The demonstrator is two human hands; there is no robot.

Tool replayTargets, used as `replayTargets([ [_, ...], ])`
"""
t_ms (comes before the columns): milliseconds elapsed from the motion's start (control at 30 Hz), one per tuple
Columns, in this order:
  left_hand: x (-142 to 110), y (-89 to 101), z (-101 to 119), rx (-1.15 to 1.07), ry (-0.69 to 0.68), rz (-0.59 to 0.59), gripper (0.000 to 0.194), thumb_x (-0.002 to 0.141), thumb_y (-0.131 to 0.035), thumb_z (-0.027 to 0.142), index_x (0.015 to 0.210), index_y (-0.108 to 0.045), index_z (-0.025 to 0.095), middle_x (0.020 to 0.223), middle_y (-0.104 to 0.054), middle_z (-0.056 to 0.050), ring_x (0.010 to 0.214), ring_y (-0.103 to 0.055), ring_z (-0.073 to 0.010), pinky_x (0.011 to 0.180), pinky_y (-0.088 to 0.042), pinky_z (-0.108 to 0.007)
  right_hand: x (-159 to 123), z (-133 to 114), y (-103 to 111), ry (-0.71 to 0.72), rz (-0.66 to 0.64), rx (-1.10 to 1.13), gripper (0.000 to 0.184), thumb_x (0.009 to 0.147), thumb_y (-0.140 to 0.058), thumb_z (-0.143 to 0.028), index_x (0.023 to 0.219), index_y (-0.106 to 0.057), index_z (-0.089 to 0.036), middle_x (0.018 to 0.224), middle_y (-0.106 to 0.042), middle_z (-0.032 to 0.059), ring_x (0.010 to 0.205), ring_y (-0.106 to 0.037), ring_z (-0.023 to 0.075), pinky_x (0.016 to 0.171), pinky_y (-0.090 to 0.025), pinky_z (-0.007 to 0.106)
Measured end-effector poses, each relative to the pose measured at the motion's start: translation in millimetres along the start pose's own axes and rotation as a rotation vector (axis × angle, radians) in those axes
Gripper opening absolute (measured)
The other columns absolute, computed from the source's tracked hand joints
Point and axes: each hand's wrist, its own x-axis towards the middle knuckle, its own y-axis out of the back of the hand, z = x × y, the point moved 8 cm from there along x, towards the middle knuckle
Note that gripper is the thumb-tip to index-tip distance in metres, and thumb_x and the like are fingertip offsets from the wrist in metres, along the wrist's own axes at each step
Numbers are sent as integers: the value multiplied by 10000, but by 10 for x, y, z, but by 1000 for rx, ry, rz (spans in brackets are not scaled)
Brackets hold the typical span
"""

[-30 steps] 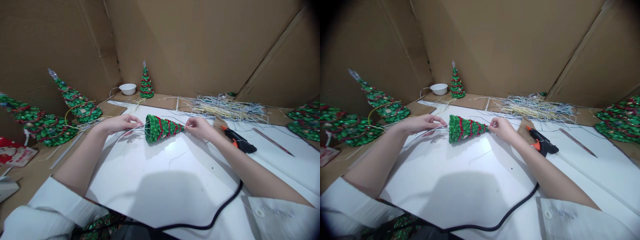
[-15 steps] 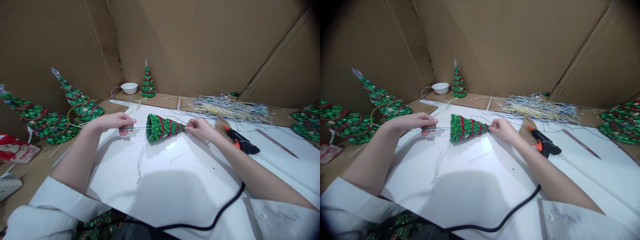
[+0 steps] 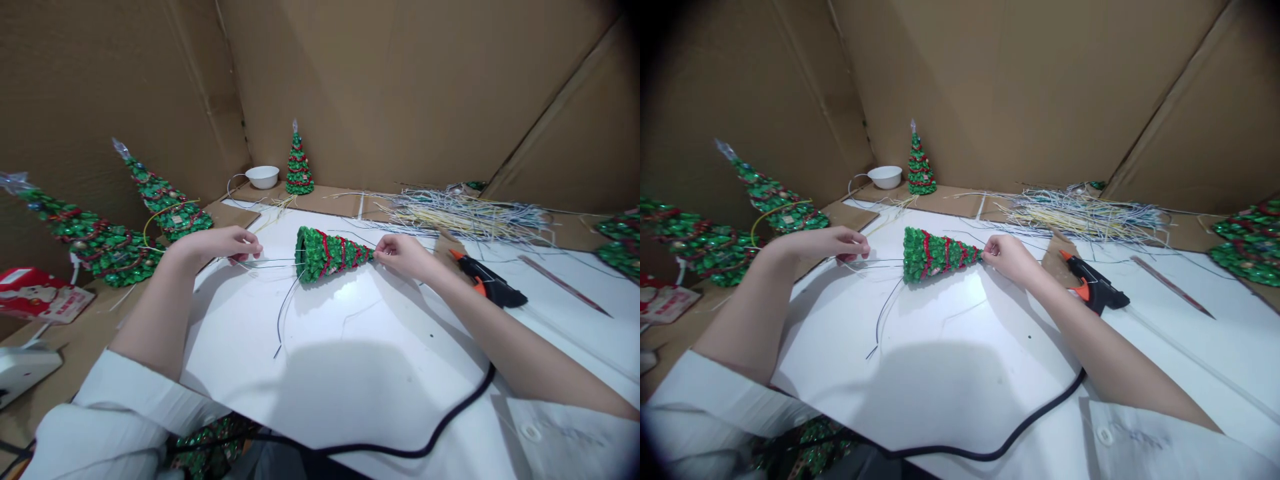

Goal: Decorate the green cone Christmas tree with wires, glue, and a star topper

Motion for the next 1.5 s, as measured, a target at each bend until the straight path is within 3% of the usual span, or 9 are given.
replayTargets([
  [267, 28, 31, -36, 2, -4, 16, 335, 669, -616, 516, 744, -687, 198, 689, -619, -48, 616, -544, -156, 556, -427, -245, -1, -2, 15, -8, 3, -16, 119, 758, -562, -278, 729, -616, -175, 651, -642, 11, 623, -559, 135, 585, -362, 235],
  [500, -8, -66, 19, 32, -29, -97, 325, 662, -665, 491, 813, -678, 203, 792, -669, -35, 734, -615, -178, 684, -464, -242, 8, 9, 6, -5, -4, -30, 112, 767, -560, -272, 728, -615, -182, 655, -640, 10, 630, -565, 141, 586, -367, 241],
  [667, 37, -117, 14, 138, -44, -135, 343, 611, -700, 425, 873, -689, 204, 822, -707, -28, 775, -623, -193, 667, -449, -228, 7, 19, 8, -8, -9, -12, 105, 767, -559, -271, 730, -609, -187, 657, -648, 10, 634, -570, 143, 591, -371, 241],
  [800, 47, -98, 74, 163, -74, -81, 289, 662, -661, 389, 884, -691, 206, 880, -715, -21, 823, -620, -191, 693, -443, -226, -1, -7, 21, -3, -3, -31, 111, 764, -554, -267, 737, -622, -184, 669, -655, 13, 644, -572, 144, 592, -372, 240],
  [967, 59, 11, 126, 160, -92, 80, 287, 676, -647, 389, 884, -692, 196, 819, -705, -20, 781, -611, -186, 669, -434, -236, 1, -17, 77, -2, 23, -69, 110, 735, -571, -221, 736, -668, -170, 696, -664, 23, 646, -564, 140, 585, -365, 234],
  [1100, 44, 47, 127, 110, -89, 115, 346, 683, -649, 432, 929, -708, 196, 838, -717, -34, 815, -622, -213, 710, -452, -273, 13, -14, 110, 25, 24, -117, 155, 725, -558, -158, 786, -701, -168, 745, -679, 19, 653, -561, 123, 590, -362, 216],
  [1200, 12, 98, 119, 75, -79, 145, 280, 690, -668, 415, 863, -726, 202, 853, -723, -36, 833, -618, -221, 742, -448, -282, 4, -46, 106, 48, 12, -114, 160, 746, -549, -148, 802, -699, -167, 756, -689, 14, 661, -574, 115, 608, -374, 206],
  [1367, -14, 156, 54, -135, -78, 133, 116, 730, -716, 275, 726, -716, 160, 745, -691, -29, 735, -573, -172, 657, -405, -209, -46, -85, 26, -19, -49, 40, 125, 762, -529, -111, 803, -638, -159, 709, -684, 2, 493, -558, 81, 530, -398, 197],
  [1500, -16, 260, -30, -325, -109, 212, 49, 781, -686, 162, 754, -699, 123, 734, -671, -13, 699, -534, -123, 635, -379, -159, -58, -80, -11, -43, -26, 102, 103, 768, -531, -102, 795, -610, -161, 651, -658, -7, 466, -554, 84, 493, -382, 193],
])
